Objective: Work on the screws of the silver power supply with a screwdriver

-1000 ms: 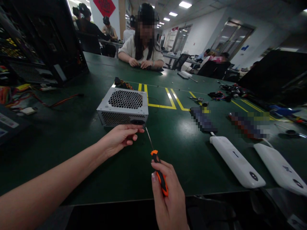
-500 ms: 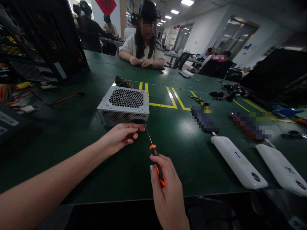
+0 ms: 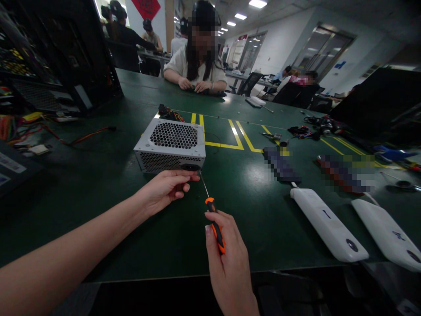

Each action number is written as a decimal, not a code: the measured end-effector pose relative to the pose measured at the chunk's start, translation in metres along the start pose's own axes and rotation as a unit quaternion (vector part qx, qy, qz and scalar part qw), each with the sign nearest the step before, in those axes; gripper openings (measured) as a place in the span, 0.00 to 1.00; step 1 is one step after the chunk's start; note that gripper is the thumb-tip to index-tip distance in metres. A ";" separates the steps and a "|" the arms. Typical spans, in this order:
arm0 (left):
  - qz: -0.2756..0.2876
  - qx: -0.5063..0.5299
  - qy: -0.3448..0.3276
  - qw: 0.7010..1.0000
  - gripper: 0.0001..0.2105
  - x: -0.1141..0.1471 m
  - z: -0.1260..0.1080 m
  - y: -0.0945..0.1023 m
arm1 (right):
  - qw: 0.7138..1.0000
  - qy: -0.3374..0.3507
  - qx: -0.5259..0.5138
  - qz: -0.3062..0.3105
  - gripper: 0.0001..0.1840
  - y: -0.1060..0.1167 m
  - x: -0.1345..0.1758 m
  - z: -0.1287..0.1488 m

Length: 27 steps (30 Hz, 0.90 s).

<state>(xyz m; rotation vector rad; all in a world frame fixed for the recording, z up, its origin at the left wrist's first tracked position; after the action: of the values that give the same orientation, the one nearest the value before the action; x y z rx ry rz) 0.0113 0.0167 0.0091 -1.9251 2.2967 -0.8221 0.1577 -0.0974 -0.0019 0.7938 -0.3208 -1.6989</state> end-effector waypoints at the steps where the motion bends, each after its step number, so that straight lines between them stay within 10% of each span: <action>1: 0.000 0.001 0.001 1.000 0.09 0.000 0.000 0.000 | 1.000 -0.001 0.001 0.001 0.12 0.000 0.000 0.000; 12: 0.002 -0.022 -0.012 1.000 0.09 -0.001 0.001 0.000 | 1.000 0.006 0.006 -0.021 0.12 -0.002 0.001 0.001; 16: 0.060 -0.194 -0.064 0.977 0.10 0.003 0.000 0.000 | 1.000 0.006 0.009 -0.017 0.12 -0.004 0.001 0.002; 18: 0.059 -0.335 -0.190 0.921 0.11 0.008 -0.007 -0.001 | 1.000 0.008 0.012 -0.022 0.12 -0.004 0.002 0.002; 21: 0.010 -0.508 -0.407 0.759 0.13 0.016 -0.020 -0.001 | 0.999 0.014 0.021 -0.023 0.12 -0.005 0.003 0.001; 24: -0.014 -0.619 -0.485 0.618 0.20 0.013 -0.026 0.002 | 0.999 0.018 0.030 -0.020 0.12 -0.006 0.005 0.001; 27: 0.000 -0.673 -0.497 0.547 0.23 0.003 -0.024 0.007 | 0.999 0.020 0.033 -0.022 0.12 -0.007 0.006 0.002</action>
<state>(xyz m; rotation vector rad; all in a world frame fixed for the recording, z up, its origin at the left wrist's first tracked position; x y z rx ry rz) -0.0048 0.0232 0.0280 -1.5549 1.8501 2.1309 0.1506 -0.1013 -0.0060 0.8885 -0.3363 -1.7181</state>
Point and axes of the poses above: each hand's wrist, its own x-axis away from the middle knuckle, its own y-axis out of the back of the hand, z = x × y, the point moved 2 cm from there along -x, towards the middle knuckle, and after that the axes turned 7 degrees about -y, right-handed, at the moved point
